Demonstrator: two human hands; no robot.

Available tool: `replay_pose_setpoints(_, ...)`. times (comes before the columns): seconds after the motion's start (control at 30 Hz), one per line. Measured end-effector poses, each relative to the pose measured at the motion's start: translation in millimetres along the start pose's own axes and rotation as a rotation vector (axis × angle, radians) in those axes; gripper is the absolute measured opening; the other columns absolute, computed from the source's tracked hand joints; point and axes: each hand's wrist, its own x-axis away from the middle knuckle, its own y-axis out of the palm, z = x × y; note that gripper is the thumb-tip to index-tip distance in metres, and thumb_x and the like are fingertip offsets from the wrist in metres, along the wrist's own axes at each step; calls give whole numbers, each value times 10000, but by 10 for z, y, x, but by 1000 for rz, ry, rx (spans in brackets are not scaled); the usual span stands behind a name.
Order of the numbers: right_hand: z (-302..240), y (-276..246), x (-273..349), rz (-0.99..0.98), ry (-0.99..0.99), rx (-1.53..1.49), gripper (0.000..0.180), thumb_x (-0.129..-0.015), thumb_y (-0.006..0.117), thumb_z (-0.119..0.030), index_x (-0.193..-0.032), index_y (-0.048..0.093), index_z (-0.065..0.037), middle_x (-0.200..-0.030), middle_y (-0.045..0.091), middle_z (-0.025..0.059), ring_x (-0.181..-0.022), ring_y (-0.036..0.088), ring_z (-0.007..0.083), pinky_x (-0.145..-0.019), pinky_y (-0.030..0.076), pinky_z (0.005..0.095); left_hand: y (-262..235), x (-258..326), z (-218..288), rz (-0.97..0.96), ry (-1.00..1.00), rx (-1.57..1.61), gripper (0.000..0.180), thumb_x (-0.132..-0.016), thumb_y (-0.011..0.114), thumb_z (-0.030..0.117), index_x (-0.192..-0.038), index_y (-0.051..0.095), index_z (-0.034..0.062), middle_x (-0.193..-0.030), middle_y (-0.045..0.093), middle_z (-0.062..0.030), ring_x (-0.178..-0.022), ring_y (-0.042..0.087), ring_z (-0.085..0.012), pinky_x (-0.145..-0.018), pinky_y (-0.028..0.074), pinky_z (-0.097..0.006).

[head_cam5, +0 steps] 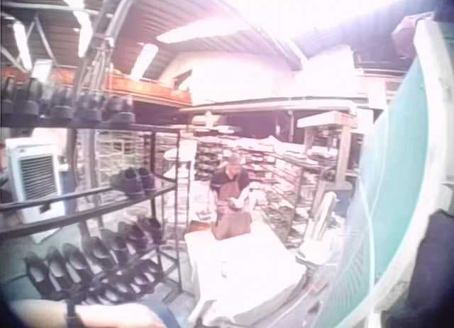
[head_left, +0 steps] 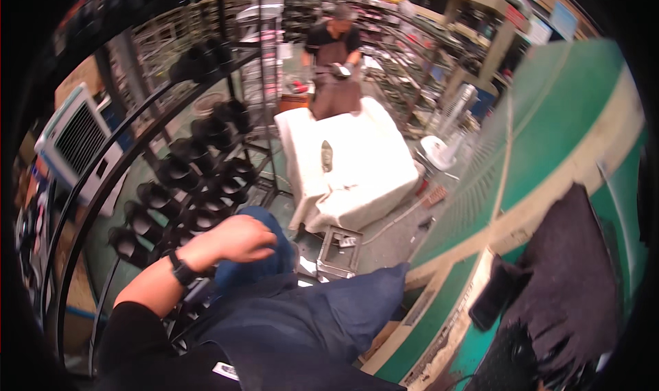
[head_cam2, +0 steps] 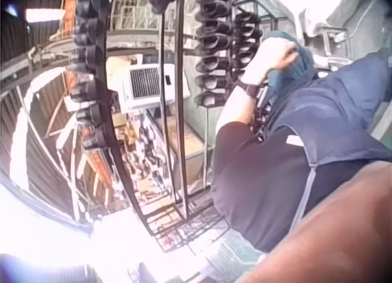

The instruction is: Inspecting and organizing manufactured shoes in a factory setting.

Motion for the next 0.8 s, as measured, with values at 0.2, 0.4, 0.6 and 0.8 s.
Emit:
replay_pose_setpoints(0.2,-602,-547,480,-109,-172,-221,566,-868,719,-447,-1027,702,96,-928,733,163,-788,657,235,-732,529,383,635,-638,-88,41,289,329,222,-847,632,260,-879,633,40,-818,659,-136,-853,651,-359,-747,505,-472)
replay_pose_setpoints(0.4,1203,-798,2117,-108,307,-422,514,-879,708,-401,-1098,689,64,-919,727,164,-752,652,237,-706,523,380,652,-899,-129,-55,431,433,221,-865,650,244,-982,662,57,-868,666,-134,-875,635,-352,-766,490,-461)
replay_pose_setpoints(0.6,429,-615,2025,-80,274,-713,920,-786,780,-520,-1479,423,-32,-1206,634,143,-971,610,206,-618,466,336,634,-516,-462,-15,213,401,213,-840,654,123,-1019,682,10,-954,684,-171,-918,644,-374,-855,497,-424)
replay_pose_setpoints(0.8,874,-1223,1344,66,350,-727,671,-848,735,-502,-1387,561,-143,-1134,661,65,-945,610,111,-760,483,308,756,-464,-395,-12,120,487,209,-840,647,101,-1020,674,0,-950,684,-168,-923,646,-364,-859,493,-420)
